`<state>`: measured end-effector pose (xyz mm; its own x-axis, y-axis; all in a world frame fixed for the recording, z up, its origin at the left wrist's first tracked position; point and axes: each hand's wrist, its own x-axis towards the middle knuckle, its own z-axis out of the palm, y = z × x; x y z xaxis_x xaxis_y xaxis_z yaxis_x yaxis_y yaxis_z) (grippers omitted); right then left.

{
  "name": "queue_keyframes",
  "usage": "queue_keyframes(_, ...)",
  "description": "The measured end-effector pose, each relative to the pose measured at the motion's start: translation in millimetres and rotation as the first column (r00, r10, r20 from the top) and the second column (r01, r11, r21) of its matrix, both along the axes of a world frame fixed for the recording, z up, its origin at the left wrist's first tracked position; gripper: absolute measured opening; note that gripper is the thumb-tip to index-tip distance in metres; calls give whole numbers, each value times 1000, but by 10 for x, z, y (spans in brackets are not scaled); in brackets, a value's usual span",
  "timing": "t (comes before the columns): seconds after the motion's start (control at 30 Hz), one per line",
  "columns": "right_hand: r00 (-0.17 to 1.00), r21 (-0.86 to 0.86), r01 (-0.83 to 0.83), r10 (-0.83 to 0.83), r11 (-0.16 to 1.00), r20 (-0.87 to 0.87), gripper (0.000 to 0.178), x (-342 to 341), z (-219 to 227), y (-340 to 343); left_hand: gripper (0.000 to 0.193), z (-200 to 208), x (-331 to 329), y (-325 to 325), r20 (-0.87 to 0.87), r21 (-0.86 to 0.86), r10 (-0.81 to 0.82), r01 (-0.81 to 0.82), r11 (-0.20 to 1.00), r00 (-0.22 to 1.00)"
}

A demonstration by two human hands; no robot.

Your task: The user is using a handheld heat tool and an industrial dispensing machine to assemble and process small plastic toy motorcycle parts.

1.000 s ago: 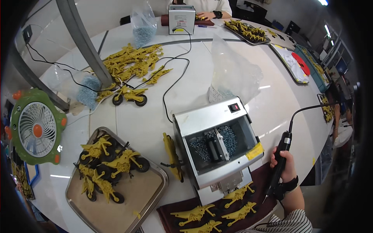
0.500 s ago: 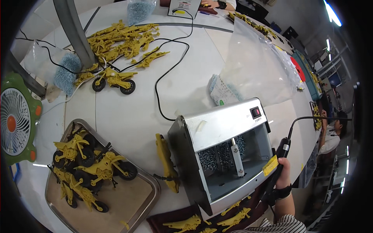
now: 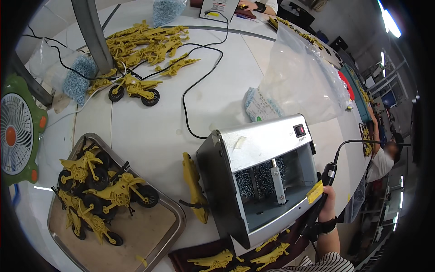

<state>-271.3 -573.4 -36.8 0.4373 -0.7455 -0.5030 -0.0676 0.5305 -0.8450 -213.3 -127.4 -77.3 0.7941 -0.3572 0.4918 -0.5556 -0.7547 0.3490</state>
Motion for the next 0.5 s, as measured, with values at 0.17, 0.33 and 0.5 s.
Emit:
queue_keyframes(0.17, 1000, 2, -3, 3, 1000, 10, 31, -11, -3, -9, 8, -9, 2, -9, -3, 6, 2, -2, 1000, 1000)
queue_keyframes(0.33, 1000, -7, -2, 3, 1000, 13, 30, -7, -1, -3, 8, -18, 18, -25, -7, 5, -2, 2, 1000, 1000)
queue_keyframes(0.5, 1000, -7, 6, -5, 1000, 18, 31, 5, 0, 9, 9, -23, 25, -25, -10, 6, -6, 6, 1000, 1000)
